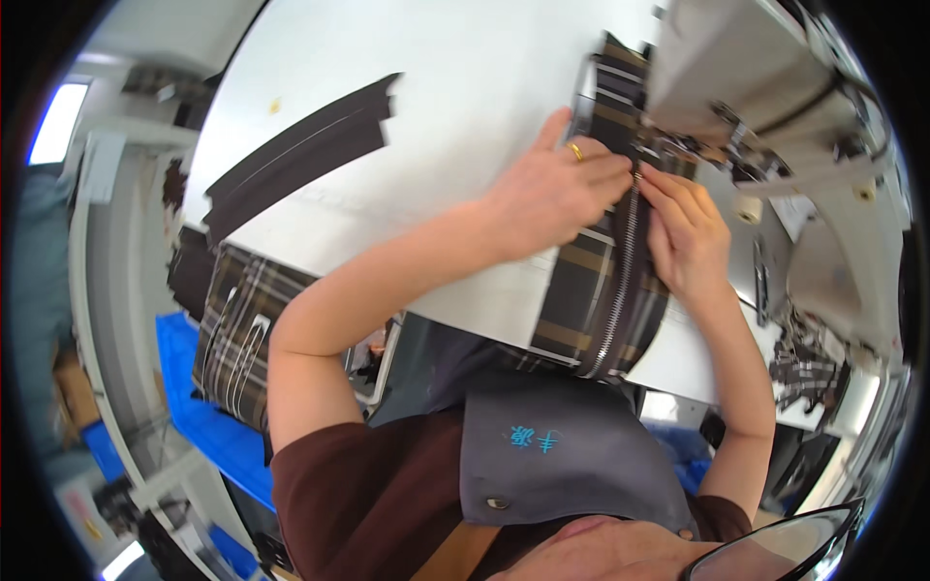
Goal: The person uses an industrial sewing machine to stitch a zipper onto a plaid fabric pouch. They guide the fabric under the needle, trim excess thread with scissors, and flip the item to sew the opposite side.
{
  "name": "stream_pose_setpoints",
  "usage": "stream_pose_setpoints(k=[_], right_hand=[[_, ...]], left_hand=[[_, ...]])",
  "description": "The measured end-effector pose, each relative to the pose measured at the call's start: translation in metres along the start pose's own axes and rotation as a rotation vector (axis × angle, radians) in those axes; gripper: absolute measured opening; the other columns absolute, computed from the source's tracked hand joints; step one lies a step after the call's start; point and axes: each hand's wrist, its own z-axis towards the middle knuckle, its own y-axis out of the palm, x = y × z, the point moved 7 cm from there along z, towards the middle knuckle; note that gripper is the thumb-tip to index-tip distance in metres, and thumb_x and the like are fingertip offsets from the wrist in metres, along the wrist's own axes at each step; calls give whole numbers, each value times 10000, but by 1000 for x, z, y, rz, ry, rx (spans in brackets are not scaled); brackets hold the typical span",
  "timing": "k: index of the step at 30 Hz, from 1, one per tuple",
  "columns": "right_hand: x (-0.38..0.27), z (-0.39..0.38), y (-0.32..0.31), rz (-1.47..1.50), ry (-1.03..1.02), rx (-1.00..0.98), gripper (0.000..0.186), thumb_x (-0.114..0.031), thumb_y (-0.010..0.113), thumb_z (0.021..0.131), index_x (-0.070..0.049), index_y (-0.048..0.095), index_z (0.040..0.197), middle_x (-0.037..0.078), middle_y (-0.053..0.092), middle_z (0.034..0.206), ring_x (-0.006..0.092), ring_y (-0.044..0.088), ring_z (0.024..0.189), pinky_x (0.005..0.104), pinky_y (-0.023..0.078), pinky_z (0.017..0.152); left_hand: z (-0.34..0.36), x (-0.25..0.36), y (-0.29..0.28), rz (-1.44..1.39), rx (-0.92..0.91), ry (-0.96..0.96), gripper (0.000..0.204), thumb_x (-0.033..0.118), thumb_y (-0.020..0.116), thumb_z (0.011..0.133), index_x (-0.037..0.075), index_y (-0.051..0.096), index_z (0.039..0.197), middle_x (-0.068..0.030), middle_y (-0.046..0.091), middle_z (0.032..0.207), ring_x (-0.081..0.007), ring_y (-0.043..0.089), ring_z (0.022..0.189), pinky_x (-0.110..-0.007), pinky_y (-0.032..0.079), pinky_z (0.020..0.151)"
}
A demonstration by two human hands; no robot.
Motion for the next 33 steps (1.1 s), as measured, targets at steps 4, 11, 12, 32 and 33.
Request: stream_pose_setpoints(k=[4,11,12,32,33], right_hand=[[1,1,-3,72,37,-13,231,-54,622,799,-9,665,1022,93,644,1118,264,603,981,332,489,848],[0,-1,0,38,21,25,259,-120,692,778,-7,665,1009,72,650,1111,247,610,961,322,501,823],[-1,-1,-1,37,15,31,260,-122,698,774,-8,666,1005,69,652,1107,244,611,956,319,504,819],[0,-5,0,-4,-31,141,229,-137,717,744,-43,681,950,30,662,1047,190,613,889,288,525,740],[0,-4,0,-4,-29,140,229,-138,717,744,-44,681,950,29,662,1046,189,612,884,287,525,738]], left_hand=[[-53,-18,-49,248,-44,-139,196,76,626,777,94,666,969,-25,656,1039,-184,596,1021,-504,337,1012],[-132,-172,-111,-163,-87,-875,237,195,732,733,15,615,834,-38,577,803,-164,527,781,-282,432,772],[-133,-185,-105,-236,-225,-913,221,191,723,746,21,605,824,-28,564,780,-154,509,757,-282,423,735],[-67,-5,-49,67,-219,-145,505,-49,562,706,74,582,1196,-123,574,1249,-247,550,1152,-446,323,1038],[-64,-2,-47,272,-194,-29,538,-54,565,675,89,582,1193,-121,570,1253,-258,547,1154,-486,291,1059]])
